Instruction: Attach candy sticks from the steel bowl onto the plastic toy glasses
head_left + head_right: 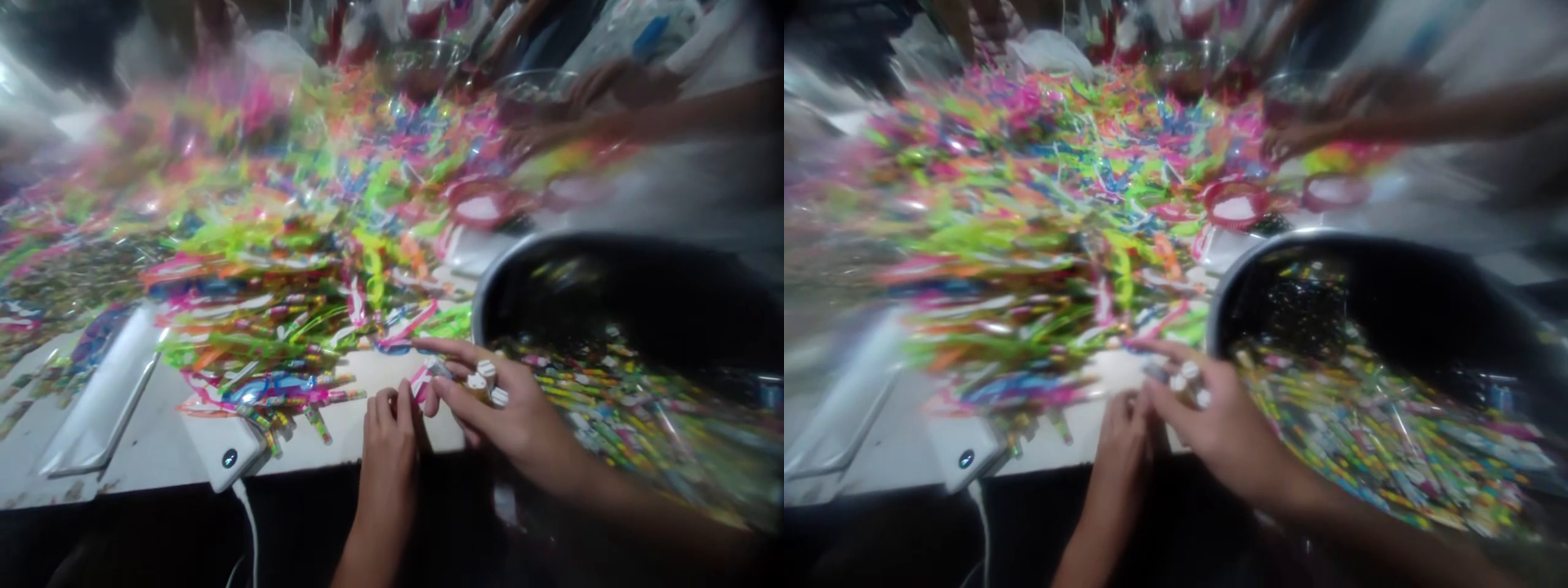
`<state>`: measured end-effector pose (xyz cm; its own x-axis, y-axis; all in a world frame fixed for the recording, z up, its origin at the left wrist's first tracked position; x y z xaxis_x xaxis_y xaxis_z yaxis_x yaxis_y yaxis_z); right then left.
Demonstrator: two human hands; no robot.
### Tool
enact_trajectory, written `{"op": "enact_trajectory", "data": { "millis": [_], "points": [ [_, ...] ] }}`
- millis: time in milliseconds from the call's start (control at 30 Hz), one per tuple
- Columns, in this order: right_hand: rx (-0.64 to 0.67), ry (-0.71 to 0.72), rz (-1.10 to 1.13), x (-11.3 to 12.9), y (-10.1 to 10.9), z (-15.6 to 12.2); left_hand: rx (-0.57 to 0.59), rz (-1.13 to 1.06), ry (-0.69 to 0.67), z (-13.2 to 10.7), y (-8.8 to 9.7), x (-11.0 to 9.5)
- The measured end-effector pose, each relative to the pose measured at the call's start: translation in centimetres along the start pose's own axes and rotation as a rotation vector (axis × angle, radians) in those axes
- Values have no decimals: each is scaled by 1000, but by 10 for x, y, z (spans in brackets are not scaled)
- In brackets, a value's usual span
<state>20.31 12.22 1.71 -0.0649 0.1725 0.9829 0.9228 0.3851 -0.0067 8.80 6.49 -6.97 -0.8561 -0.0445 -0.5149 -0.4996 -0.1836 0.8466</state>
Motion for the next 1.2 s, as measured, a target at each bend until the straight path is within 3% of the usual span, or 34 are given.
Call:
{"op": "enact_trajectory", "data": {
  "millis": [300, 400, 500, 633, 733, 967, 1200],
  "points": [
    [-41, 27, 76, 3, 1, -1, 141, -545, 282, 14, 27, 22],
    [-15, 8, 89, 0, -2, -1, 86, -1038, 574, 5, 40, 35],
    [40, -27, -1, -5, -7, -2, -52, -1551, 799, -10, 53, 27],
    [82, 45, -158, 0, -11, -2, -297, -1630, 706, -18, 86, 16],
    [94, 143, -261, 11, -12, -4, -421, -1616, 667, -19, 95, 18],
    [103, 127, -250, 13, -12, -2, -346, -1448, 503, -7, 92, 12],
    [58, 166, -294, 16, -10, -3, -450, -1265, 258, -6, 107, 8]
  ]
}}
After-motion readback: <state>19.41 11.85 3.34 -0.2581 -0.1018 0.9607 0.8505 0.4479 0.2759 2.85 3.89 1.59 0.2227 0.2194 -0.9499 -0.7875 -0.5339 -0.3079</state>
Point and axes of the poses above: each hand's wrist, its own z-axis towards the middle knuckle, its own y-axis out of the back of the hand, x = y × z, the point moved 10 cm from there along z, towards the middle knuckle, and after that the axes turned 4 degrees about y, right-handed, at the moved point
